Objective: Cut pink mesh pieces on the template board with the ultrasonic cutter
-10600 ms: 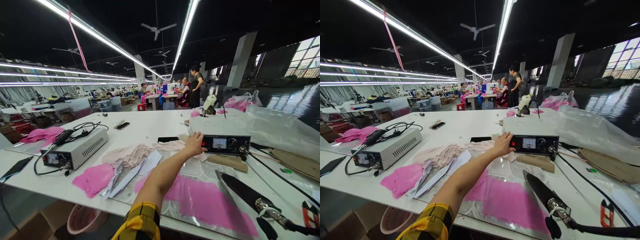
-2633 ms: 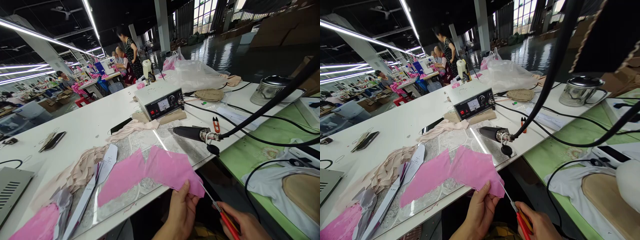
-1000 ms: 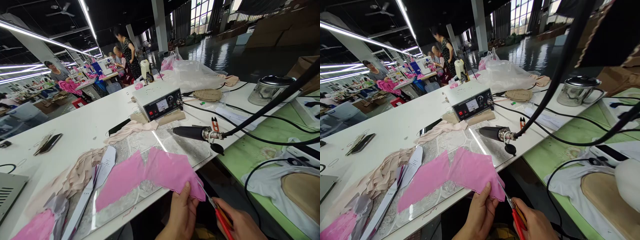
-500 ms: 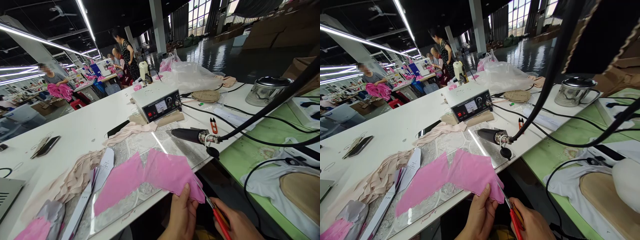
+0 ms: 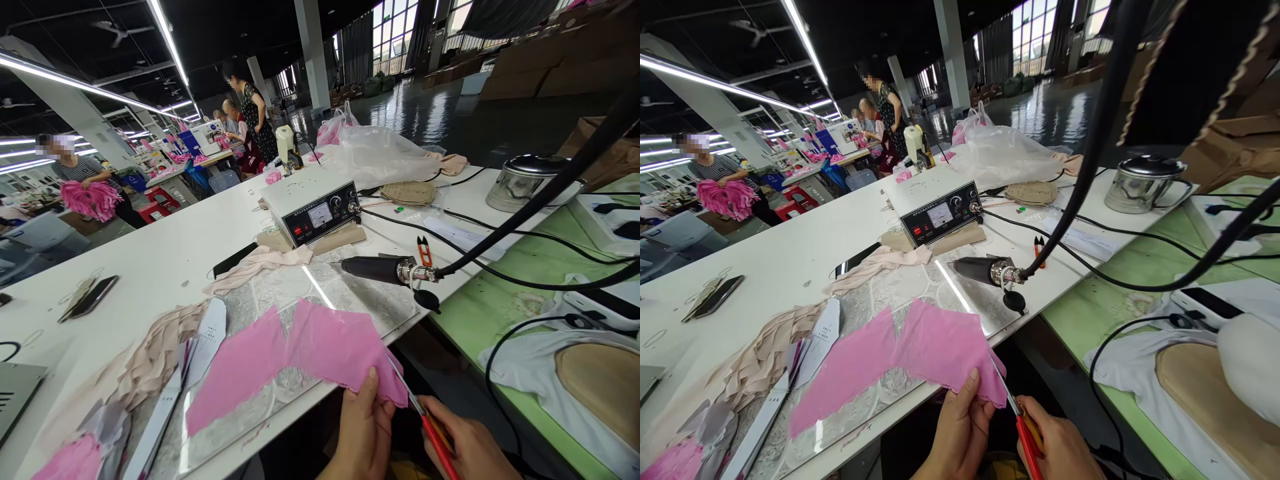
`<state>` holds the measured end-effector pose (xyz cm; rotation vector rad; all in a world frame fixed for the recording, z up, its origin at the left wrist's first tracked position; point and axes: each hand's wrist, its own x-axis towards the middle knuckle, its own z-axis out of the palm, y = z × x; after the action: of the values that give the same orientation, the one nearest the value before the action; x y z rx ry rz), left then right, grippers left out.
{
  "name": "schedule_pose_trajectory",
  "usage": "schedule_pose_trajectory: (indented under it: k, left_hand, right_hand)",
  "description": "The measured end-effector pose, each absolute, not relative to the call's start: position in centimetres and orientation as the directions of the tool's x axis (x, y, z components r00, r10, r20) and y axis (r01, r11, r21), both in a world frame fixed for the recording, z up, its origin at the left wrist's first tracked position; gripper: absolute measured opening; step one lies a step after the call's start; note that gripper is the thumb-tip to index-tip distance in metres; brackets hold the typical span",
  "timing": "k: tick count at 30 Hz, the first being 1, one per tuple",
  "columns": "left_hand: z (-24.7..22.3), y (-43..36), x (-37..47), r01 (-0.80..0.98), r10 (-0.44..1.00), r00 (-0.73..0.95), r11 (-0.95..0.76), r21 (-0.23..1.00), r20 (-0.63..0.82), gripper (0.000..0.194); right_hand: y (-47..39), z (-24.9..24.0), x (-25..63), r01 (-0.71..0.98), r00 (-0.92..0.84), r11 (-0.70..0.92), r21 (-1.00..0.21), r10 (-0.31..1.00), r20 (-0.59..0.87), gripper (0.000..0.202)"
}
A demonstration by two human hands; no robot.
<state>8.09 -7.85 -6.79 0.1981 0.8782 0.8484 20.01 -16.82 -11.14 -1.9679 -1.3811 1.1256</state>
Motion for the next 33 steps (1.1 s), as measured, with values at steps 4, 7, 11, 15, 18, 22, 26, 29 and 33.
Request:
schedule_pose_trajectory:
  k: [4,7,11,15,18,22,26,29,33]
  left_hand:
    - [-7.1,-7.9,7.9,-0.565,0.729,0.366,0.668,0.484,-0.579,0.034]
    - [-7.3,-7.9,7.8,-0.555,0.73,0.375,0.67,0.493,-0.571,0.033]
    - [-7.5,-8.0,7.9,-0.551,0.733,0.374,0.668,0.499,-0.568,0.034]
    - [-7.5,-7.9,7.9,-0.56,0.739,0.363,0.66,0.501,-0.567,0.035]
    - [-7.4,-7.9,8.0,-0.569,0.741,0.356,0.656,0.497,-0.569,0.035]
    - [-7.3,-8.0,8.0,-0.562,0.737,0.354,0.66,0.498,-0.576,0.036]
    - [-7.2,-8.0,8.0,-0.563,0.741,0.353,0.656,0.503,-0.571,0.035]
    - [-7.3,-7.9,8.0,-0.561,0.739,0.347,0.657,0.503,-0.578,0.037]
    - [-7.4,-7.9,8.0,-0.556,0.741,0.359,0.658,0.508,-0.568,0.039]
  right_hand:
    - [-17.0,-11.5,20.0,0.537,0.136,-0.376,-0.755,0.922,-0.363,0.043]
    - [-17.0,-11.6,20.1,0.547,0.145,-0.372,-0.75,0.924,-0.353,0.035]
    - [-16.6,-11.5,19.9,0.541,0.159,-0.376,-0.752,0.924,-0.348,0.029]
    - [-16.3,-11.2,19.6,0.532,0.167,-0.38,-0.757,0.923,-0.346,0.029]
    - [-16.2,-11.1,19.4,0.519,0.165,-0.367,-0.772,0.929,-0.331,0.027]
    - [-16.1,-11.3,19.3,0.494,0.17,-0.357,-0.793,0.934,-0.314,0.028]
    - [-16.2,-11.3,19.3,0.48,0.159,-0.357,-0.801,0.934,-0.32,0.026]
    - [-16.2,-11.0,19.3,0.473,0.137,-0.354,-0.807,0.934,-0.33,0.023]
    - [-15.9,-10.9,19.2,0.474,0.128,-0.348,-0.809,0.936,-0.328,0.02]
